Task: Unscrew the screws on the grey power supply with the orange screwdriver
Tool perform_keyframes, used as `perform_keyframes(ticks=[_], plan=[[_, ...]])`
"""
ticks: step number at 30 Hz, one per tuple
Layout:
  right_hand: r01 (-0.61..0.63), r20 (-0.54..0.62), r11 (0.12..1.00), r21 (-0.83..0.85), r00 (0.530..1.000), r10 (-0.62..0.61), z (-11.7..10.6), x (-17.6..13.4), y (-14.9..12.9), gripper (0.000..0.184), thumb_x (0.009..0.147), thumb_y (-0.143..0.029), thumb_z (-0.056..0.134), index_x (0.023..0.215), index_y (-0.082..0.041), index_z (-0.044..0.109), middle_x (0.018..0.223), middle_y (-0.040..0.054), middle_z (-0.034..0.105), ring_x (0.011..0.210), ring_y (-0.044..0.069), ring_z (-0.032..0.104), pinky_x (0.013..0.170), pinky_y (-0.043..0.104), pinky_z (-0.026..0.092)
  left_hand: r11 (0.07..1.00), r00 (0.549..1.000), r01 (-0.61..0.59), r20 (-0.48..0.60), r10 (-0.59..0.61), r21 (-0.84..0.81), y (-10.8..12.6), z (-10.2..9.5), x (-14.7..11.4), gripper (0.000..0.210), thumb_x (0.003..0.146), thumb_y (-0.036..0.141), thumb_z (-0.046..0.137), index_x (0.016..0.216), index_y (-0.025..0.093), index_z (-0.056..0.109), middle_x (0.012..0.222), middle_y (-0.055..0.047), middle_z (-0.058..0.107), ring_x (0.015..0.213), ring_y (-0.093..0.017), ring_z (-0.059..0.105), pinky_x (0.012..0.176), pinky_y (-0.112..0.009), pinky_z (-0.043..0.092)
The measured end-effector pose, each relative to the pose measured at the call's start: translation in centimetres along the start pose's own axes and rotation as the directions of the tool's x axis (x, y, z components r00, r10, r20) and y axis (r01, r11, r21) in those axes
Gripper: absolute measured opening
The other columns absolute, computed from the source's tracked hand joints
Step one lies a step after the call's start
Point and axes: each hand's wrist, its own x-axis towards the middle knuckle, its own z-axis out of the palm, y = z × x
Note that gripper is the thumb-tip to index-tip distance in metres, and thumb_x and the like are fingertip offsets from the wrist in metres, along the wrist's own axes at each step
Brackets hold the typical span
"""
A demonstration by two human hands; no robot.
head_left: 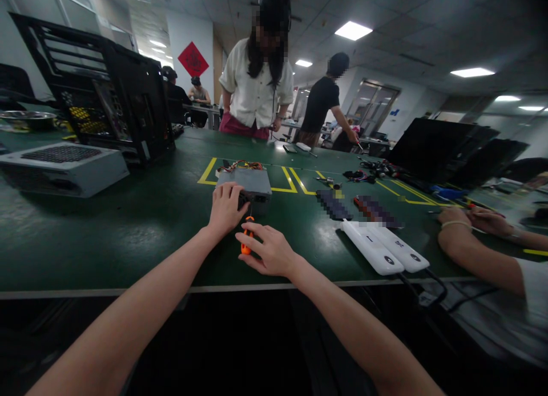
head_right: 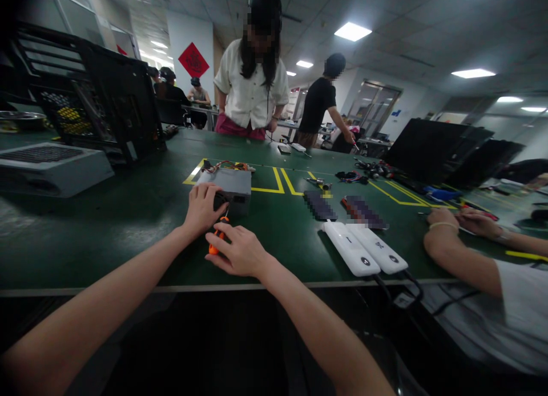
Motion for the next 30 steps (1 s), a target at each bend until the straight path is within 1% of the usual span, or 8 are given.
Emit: perform_keyframes(ticks=[3,7,14,17,21,23,26,30], plan=[[-0.010,-0.081,1.000,0.025,0.997,0.012,0.5,-0.2,0.2,0.038,0.081,-0.044,0.050,0.105,-0.014,0.047,0.109,0.0152,0.056,0.097,0.022,0.057,0.073,0.032,0.048,1.000,1.000,0.002,-0.001,-0.002,0.002,0.0,-0.1,0.0,0.034,0.074,0.028,0.055,0.105,0.017,0.049,0.112,-0.012,0.047,0.105,-0.029,0.040,0.091,-0.042,0.033],[-0.071,-0.177,0.995,0.077,0.981,0.084,1.0,-0.3,0.4,0.038,0.079,-0.049,0.051,0.094,-0.016,0.045,0.102,0.0140,0.059,0.094,0.020,0.059,0.070,0.029,0.049,1.000,1.000,-0.006,-0.004,0.006,0.015,0.0,0.0,0.0,0.033,0.074,0.027,0.055,0.105,0.017,0.049,0.111,-0.012,0.047,0.104,-0.029,0.040,0.091,-0.042,0.034],[-0.099,-0.164,0.981,-0.167,0.984,0.072,0.1,-0.4,0.3,0.024,0.084,-0.039,0.047,0.098,-0.021,0.055,0.100,0.0104,0.058,0.082,0.018,0.058,0.064,0.028,0.044,0.999,0.999,-0.041,-0.007,0.041,0.018,0.5,-0.2,-0.4,0.040,0.076,0.027,0.053,0.113,0.015,0.046,0.117,-0.016,0.043,0.111,-0.032,0.036,0.093,-0.049,0.030],[-0.072,-0.176,0.983,-0.167,0.984,0.042,0.0,-0.5,0.4,0.018,0.085,-0.035,0.048,0.092,-0.021,0.057,0.100,0.0095,0.059,0.080,0.018,0.057,0.063,0.029,0.043,0.990,0.989,-0.143,0.033,0.143,0.002,1.1,-0.8,-0.5,0.039,0.077,0.026,0.051,0.115,0.016,0.047,0.117,-0.016,0.044,0.112,-0.031,0.037,0.092,-0.048,0.030],[-0.046,-0.158,0.987,-0.152,0.987,0.022,0.1,-0.6,0.5,0.016,0.084,-0.036,0.051,0.089,-0.022,0.057,0.101,0.0081,0.059,0.078,0.017,0.056,0.065,0.029,0.043,0.938,0.930,-0.322,0.141,0.338,-0.126,1.3,-1.1,-0.4,0.022,0.082,0.021,0.045,0.101,0.020,0.056,0.103,-0.009,0.056,0.100,-0.023,0.047,0.088,-0.039,0.036],[-0.055,-0.151,0.992,-0.116,0.988,0.037,0.0,-0.6,0.4,0.020,0.083,-0.039,0.050,0.091,-0.021,0.057,0.102,0.0092,0.058,0.083,0.018,0.056,0.069,0.030,0.045,0.925,0.922,-0.339,0.137,0.363,-0.169,1.1,-1.0,-0.4,0.020,0.084,0.021,0.042,0.094,0.021,0.059,0.094,-0.006,0.059,0.092,-0.020,0.051,0.086,-0.037,0.037],[-0.053,-0.138,0.997,-0.051,0.989,0.045,-0.3,-0.4,0.3,0.026,0.085,-0.036,0.045,0.102,-0.018,0.054,0.108,0.0123,0.055,0.095,0.020,0.055,0.075,0.031,0.048,0.922,0.925,-0.338,0.115,0.362,-0.187,0.7,-1.0,-0.3,0.022,0.087,0.024,0.039,0.091,0.021,0.060,0.089,-0.005,0.061,0.086,-0.018,0.053,0.083,-0.035,0.038],[-0.022,-0.133,0.999,-0.047,0.991,0.016,-0.5,-0.3,0.2,0.030,0.085,-0.029,0.045,0.112,-0.018,0.049,0.118,0.0142,0.053,0.099,0.021,0.056,0.076,0.033,0.048,0.914,0.912,-0.364,0.130,0.389,-0.179,0.8,-1.5,-0.2,0.024,0.087,0.024,0.039,0.100,0.022,0.059,0.098,-0.006,0.061,0.097,-0.019,0.052,0.086,-0.035,0.038]])
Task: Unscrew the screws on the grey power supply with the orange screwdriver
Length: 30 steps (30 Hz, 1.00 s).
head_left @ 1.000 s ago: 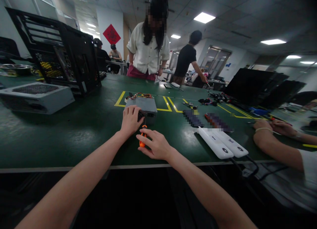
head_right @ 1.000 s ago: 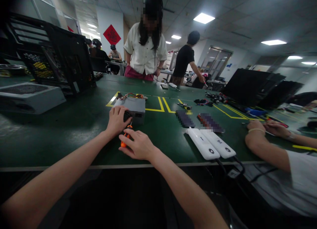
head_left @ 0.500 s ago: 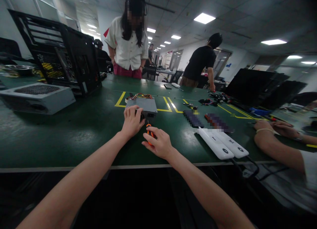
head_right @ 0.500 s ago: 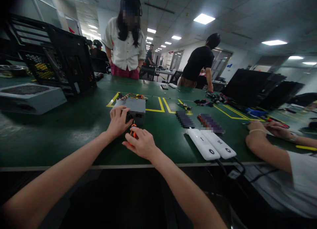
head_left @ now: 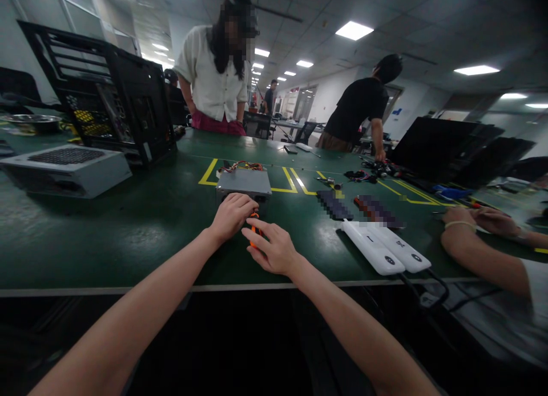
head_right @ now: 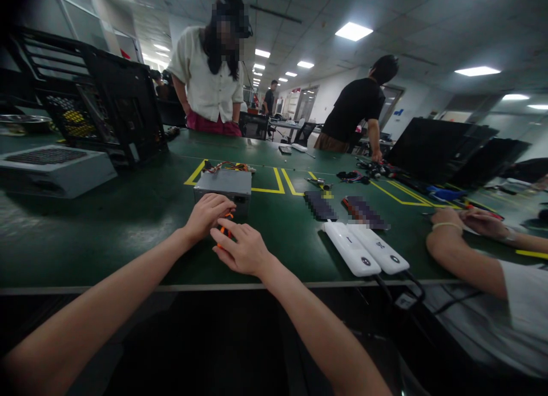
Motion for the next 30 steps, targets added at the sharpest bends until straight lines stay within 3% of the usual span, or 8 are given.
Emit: perform_keyframes(ticks=[3,6,10,14,17,21,30], plan=[[-0.029,-0.039,0.999,0.037,0.999,0.030,0.5,-0.2,0.2,0.030,0.084,-0.035,0.049,0.108,-0.018,0.046,0.115,0.0143,0.057,0.096,0.021,0.059,0.073,0.032,0.048,0.996,0.998,0.060,-0.036,-0.058,0.068,0.0,0.0,0.3,0.036,0.084,0.020,0.041,0.118,0.021,0.049,0.119,-0.008,0.053,0.118,-0.022,0.041,0.096,-0.039,0.032],[-0.078,-0.093,0.989,0.129,0.992,0.090,1.2,-0.5,0.3,0.036,0.080,-0.043,0.052,0.102,-0.017,0.042,0.109,0.0166,0.059,0.099,0.021,0.059,0.073,0.032,0.050,0.976,0.984,0.171,-0.071,-0.163,0.135,-0.4,0.4,0.5,0.047,0.081,0.018,0.043,0.128,0.019,0.040,0.130,-0.010,0.044,0.125,-0.024,0.034,0.103,-0.043,0.025],[-0.063,-0.044,0.984,0.165,0.996,0.072,1.1,-0.3,0.1,0.040,0.081,-0.041,0.052,0.108,-0.015,0.040,0.112,0.0181,0.056,0.105,0.022,0.056,0.078,0.032,0.050,0.967,0.976,0.214,-0.057,-0.208,0.140,-1.1,1.0,0.5,0.046,0.080,0.018,0.044,0.125,0.019,0.042,0.126,-0.010,0.048,0.118,-0.024,0.040,0.101,-0.042,0.027],[0.006,0.047,1.000,0.016,0.999,-0.007,0.5,0.1,-0.1,0.037,0.084,-0.037,0.048,0.113,-0.016,0.046,0.114,0.0154,0.055,0.097,0.021,0.058,0.075,0.031,0.049,0.959,0.969,0.242,-0.077,-0.233,0.147,-1.0,1.1,0.5,0.042,0.079,0.019,0.045,0.122,0.019,0.046,0.123,-0.009,0.050,0.115,-0.025,0.042,0.097,-0.041,0.029],[0.027,-0.012,0.999,-0.045,1.000,-0.027,0.7,0.0,0.1,0.035,0.082,-0.043,0.051,0.103,-0.016,0.051,0.107,0.0137,0.060,0.087,0.021,0.061,0.067,0.031,0.048,0.956,0.966,0.254,-0.090,-0.243,0.149,-0.8,1.0,0.7,0.041,0.079,0.020,0.045,0.120,0.019,0.047,0.121,-0.009,0.051,0.113,-0.025,0.043,0.096,-0.040,0.030],[-0.036,-0.109,0.999,0.004,0.993,0.037,1.4,-0.4,0.4,0.033,0.079,-0.048,0.053,0.090,-0.016,0.049,0.101,0.0138,0.062,0.082,0.020,0.062,0.064,0.029,0.049,0.954,0.964,0.262,-0.086,-0.251,0.149,-0.6,0.9,0.7,0.039,0.079,0.021,0.046,0.118,0.018,0.048,0.121,-0.009,0.052,0.113,-0.025,0.043,0.096,-0.039,0.030],[0.053,0.096,0.997,-0.057,0.994,-0.047,0.2,0.1,-0.2,0.039,0.084,-0.038,0.047,0.117,-0.017,0.045,0.118,0.0168,0.052,0.097,0.022,0.058,0.076,0.031,0.048,0.953,0.966,0.257,-0.062,-0.250,0.159,-0.7,0.8,0.7,0.040,0.080,0.023,0.045,0.119,0.018,0.047,0.122,-0.009,0.051,0.113,-0.025,0.043,0.096,-0.039,0.030]])
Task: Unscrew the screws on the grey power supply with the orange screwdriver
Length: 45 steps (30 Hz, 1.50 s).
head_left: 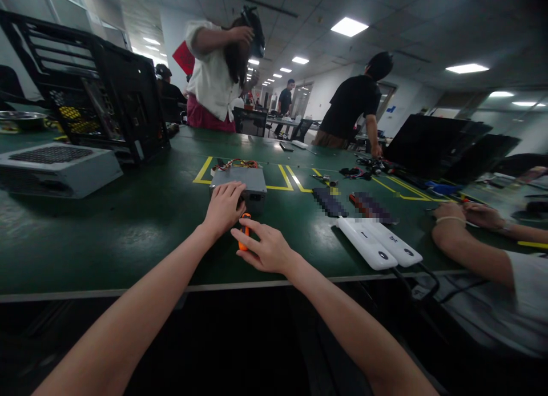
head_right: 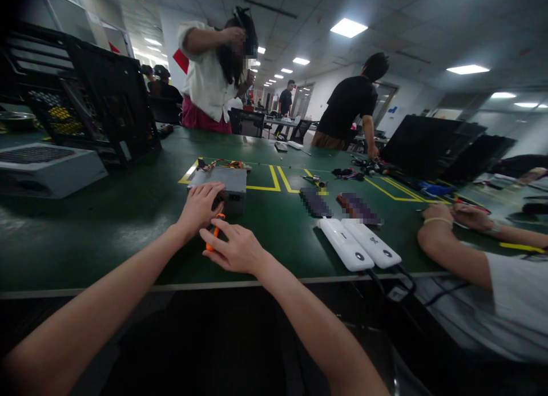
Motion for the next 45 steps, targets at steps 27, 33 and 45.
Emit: perform_keyframes(ticks=[27,33,45], plan=[[-0.022,-0.077,1.000,-0.011,0.997,0.021,0.1,-0.3,0.1,0.028,0.083,-0.038,0.047,0.095,-0.014,0.054,0.104,0.0155,0.056,0.091,0.021,0.056,0.074,0.031,0.048,0.999,0.999,0.041,-0.002,-0.041,-0.010,0.1,-0.3,-0.2,0.038,0.077,0.025,0.048,0.115,0.020,0.049,0.119,-0.008,0.051,0.111,-0.026,0.042,0.094,-0.040,0.029],[-0.015,-0.141,0.995,0.100,0.990,0.029,0.4,-0.4,0.1,0.032,0.081,-0.038,0.052,0.102,-0.014,0.046,0.111,0.0167,0.058,0.089,0.021,0.060,0.071,0.031,0.050,0.999,0.999,0.043,-0.001,-0.043,-0.017,0.1,-0.3,-0.2,0.038,0.077,0.025,0.047,0.115,0.020,0.049,0.119,-0.008,0.051,0.111,-0.025,0.042,0.094,-0.039,0.029],[0.001,-0.009,0.998,0.055,1.000,-0.001,0.0,-0.2,0.0,0.038,0.085,-0.038,0.046,0.117,-0.017,0.046,0.115,0.0138,0.054,0.086,0.018,0.059,0.071,0.030,0.048,0.998,0.999,0.049,-0.001,-0.049,-0.031,0.1,-0.4,-0.2,0.039,0.077,0.023,0.047,0.115,0.020,0.049,0.119,-0.008,0.051,0.111,-0.025,0.042,0.095,-0.040,0.029]])
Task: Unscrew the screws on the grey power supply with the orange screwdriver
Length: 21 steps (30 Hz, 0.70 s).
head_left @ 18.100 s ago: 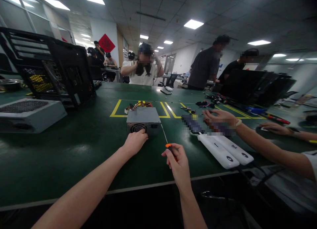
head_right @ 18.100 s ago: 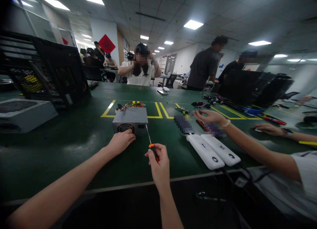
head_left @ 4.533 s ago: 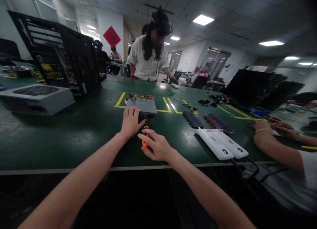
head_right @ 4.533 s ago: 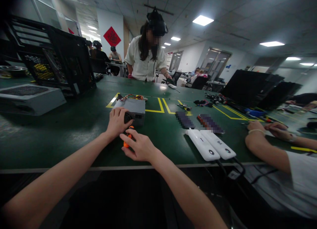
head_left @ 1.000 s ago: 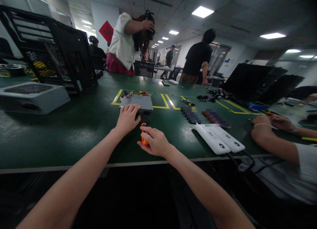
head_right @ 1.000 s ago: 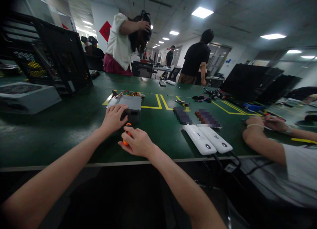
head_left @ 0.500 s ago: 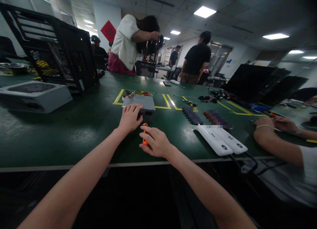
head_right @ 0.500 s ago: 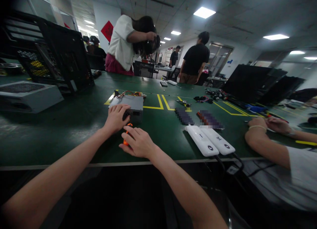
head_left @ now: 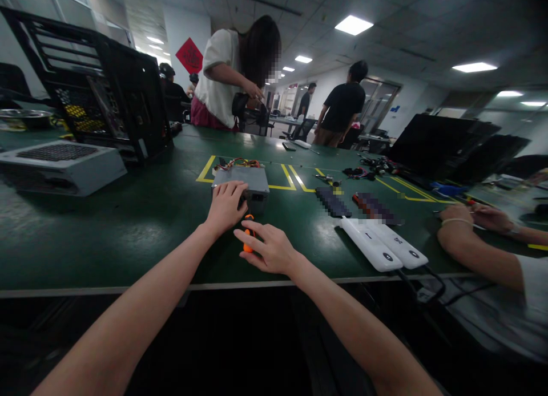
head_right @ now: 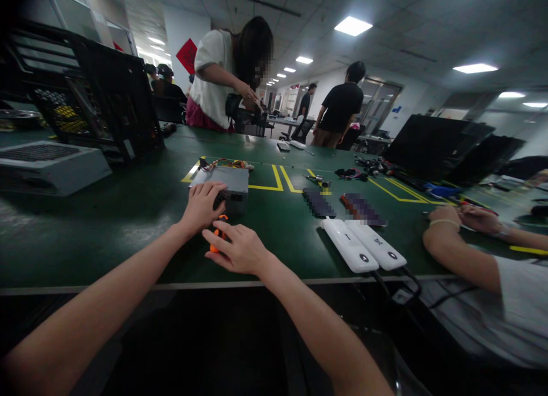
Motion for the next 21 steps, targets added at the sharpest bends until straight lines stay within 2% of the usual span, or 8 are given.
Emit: perform_keyframes(ticks=[4,10,16,21], plan=[[0.029,-0.035,0.999,0.025,0.999,-0.028,0.24,0.01,0.05,0.038,0.083,-0.040,0.050,0.110,-0.013,0.049,0.113,0.0137,0.057,0.083,0.017,0.059,0.069,0.027,0.048,1.000,1.000,0.008,0.002,-0.008,-0.006,0.05,0.00,-0.03,0.039,0.077,0.023,0.047,0.116,0.021,0.048,0.119,-0.008,0.051,0.111,-0.025,0.042,0.095,-0.040,0.029],[-0.052,-0.025,0.989,0.136,0.998,0.055,0.30,-0.17,0.03,0.040,0.083,-0.041,0.048,0.109,-0.011,0.047,0.113,0.0160,0.054,0.098,0.020,0.057,0.074,0.028,0.049,1.000,1.000,0.006,0.005,-0.006,-0.014,0.05,-0.04,-0.03,0.040,0.077,0.023,0.046,0.116,0.021,0.048,0.120,-0.008,0.051,0.112,-0.026,0.041,0.095,-0.041,0.029],[0.031,0.036,0.999,-0.033,0.999,-0.030,0.14,0.06,-0.01,0.037,0.084,-0.041,0.045,0.113,-0.018,0.050,0.112,0.0151,0.053,0.088,0.019,0.058,0.070,0.030,0.047,1.000,1.000,0.004,0.005,-0.004,-0.002,-0.01,0.02,-0.04,0.039,0.077,0.022,0.046,0.116,0.020,0.048,0.120,-0.008,0.051,0.111,-0.025,0.042,0.095,-0.040,0.028],[0.012,-0.020,1.000,0.016,1.000,-0.011,0.44,0.00,-0.09,0.037,0.082,-0.042,0.050,0.104,-0.013,0.052,0.108,0.0141,0.057,0.082,0.017,0.059,0.067,0.027,0.048,1.000,1.000,-0.003,0.003,0.003,0.006,0.03,-0.05,-0.09,0.039,0.077,0.022,0.046,0.116,0.020,0.048,0.120,-0.008,0.050,0.111,-0.025,0.042,0.095,-0.040,0.029]])
